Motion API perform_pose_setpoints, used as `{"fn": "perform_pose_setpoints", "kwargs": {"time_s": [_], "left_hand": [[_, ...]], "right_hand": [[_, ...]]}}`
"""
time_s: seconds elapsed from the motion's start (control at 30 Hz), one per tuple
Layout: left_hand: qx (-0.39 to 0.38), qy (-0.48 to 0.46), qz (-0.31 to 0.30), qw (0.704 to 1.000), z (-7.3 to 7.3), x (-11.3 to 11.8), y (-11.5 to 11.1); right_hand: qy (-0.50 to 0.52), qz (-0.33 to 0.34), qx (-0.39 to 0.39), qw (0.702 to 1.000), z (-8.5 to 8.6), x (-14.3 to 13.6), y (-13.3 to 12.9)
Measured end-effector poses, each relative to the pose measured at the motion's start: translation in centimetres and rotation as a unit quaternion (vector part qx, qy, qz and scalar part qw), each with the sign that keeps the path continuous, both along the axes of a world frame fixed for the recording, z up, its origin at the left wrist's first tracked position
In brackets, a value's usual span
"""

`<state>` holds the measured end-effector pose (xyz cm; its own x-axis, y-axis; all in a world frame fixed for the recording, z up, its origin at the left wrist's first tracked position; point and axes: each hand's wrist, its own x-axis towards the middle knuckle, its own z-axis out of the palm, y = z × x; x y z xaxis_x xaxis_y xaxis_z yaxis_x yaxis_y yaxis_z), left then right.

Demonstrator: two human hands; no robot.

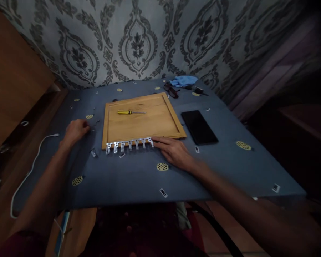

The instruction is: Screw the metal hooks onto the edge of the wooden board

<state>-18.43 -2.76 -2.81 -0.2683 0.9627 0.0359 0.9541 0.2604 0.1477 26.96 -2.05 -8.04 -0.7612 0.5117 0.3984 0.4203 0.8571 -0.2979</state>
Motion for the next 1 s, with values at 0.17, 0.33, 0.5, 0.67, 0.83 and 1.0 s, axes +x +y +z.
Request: {"fn": "perform_pose_setpoints", "kwargs": {"time_s": [0.17,0.33,0.5,0.67,0.83,1.0], "left_hand": [[0.065,-0.024,0.019,0.997,0.0,0.1,-1.2],[0.099,-0.059,0.045,0.992,0.5,0.8,-1.6],[0.149,-0.096,0.054,0.983,1.5,2.4,-2.0],[0.151,-0.174,-0.002,0.973,1.7,4.8,-1.8],[0.107,-0.253,-0.086,0.958,1.0,8.1,-1.2],[0.042,-0.294,-0.162,0.941,1.1,11.7,-0.6]], "right_hand": [[0.002,0.005,-0.017,1.000,-0.1,0.0,0.1],[0.006,0.000,-0.031,0.999,-0.2,0.0,0.1],[0.012,0.009,-0.013,1.000,-0.3,0.1,0.2],[0.017,0.004,-0.010,1.000,-0.4,0.1,0.2],[0.007,0.002,-0.010,1.000,-0.2,0.0,0.1],[-0.002,-0.004,-0.015,1.000,0.1,0.0,0.0]]}}
